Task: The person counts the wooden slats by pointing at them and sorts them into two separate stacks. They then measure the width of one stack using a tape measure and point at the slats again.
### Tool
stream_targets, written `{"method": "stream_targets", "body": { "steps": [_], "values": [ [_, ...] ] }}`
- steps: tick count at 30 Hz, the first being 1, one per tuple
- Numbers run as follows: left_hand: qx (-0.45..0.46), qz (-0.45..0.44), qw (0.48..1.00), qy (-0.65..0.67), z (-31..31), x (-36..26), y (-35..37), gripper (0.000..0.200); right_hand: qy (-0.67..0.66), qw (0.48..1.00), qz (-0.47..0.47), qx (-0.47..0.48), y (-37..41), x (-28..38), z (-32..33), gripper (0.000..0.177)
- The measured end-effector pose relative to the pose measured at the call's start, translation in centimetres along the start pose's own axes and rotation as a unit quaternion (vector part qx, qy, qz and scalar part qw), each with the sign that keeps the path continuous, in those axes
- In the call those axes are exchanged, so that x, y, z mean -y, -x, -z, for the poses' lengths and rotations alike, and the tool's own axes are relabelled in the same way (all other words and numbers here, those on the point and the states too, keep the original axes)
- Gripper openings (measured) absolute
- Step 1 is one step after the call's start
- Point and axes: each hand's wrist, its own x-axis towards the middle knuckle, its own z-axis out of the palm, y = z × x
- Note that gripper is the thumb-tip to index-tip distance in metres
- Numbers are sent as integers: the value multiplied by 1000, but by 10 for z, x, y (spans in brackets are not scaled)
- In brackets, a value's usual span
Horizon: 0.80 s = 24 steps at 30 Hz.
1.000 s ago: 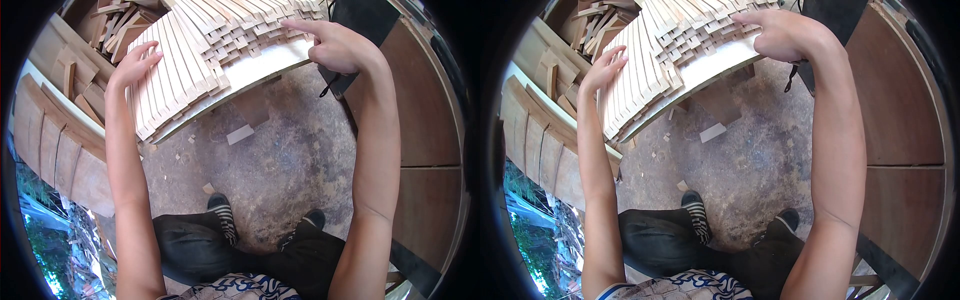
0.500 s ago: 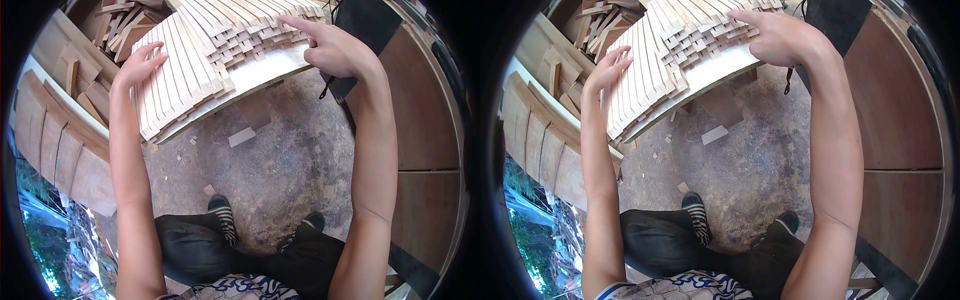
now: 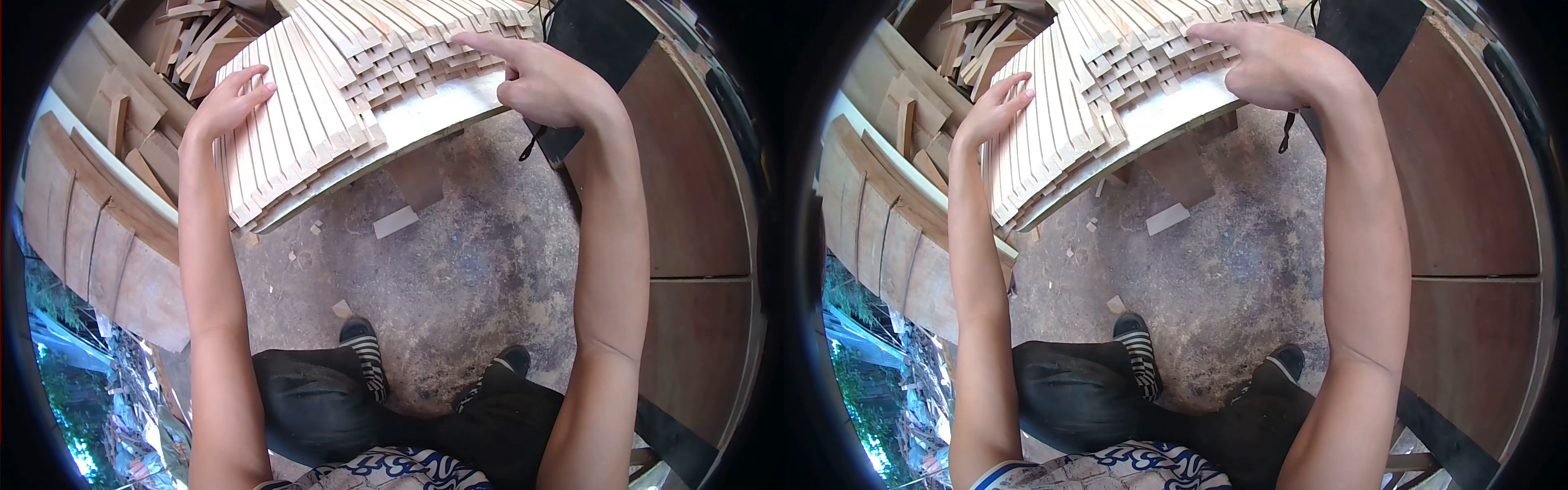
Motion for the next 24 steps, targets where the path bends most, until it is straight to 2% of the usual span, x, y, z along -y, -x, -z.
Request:
{"method": "stream_targets", "body": {
  "steps": [2,3,6,9,13,15,20,24],
  "values": [
    [3,5,1000,-3,1,-3,1,70,-8,999,16,37,0,3,5,83],
    [6,10,1000,-6,2,-5,3,65,-8,999,16,37,0,3,3,83],
    [1,7,1000,-10,2,-5,3,65,-17,999,10,36,-3,-5,-7,81],
    [-3,9,1000,-11,0,-2,1,65,-27,998,50,12,-4,-10,-8,79],
    [1,0,1000,-4,0,-1,0,64,-22,999,24,41,-5,-11,-10,76],
    [4,13,1000,14,1,-3,1,73,-28,998,27,43,-4,-9,-9,75],
    [2,-9,1000,3,1,0,-1,74,-22,993,-35,114,-3,1,4,72],
    [4,-6,1000,8,1,-2,1,73,-33,993,-9,114,-7,-12,-14,73]
  ]
}}
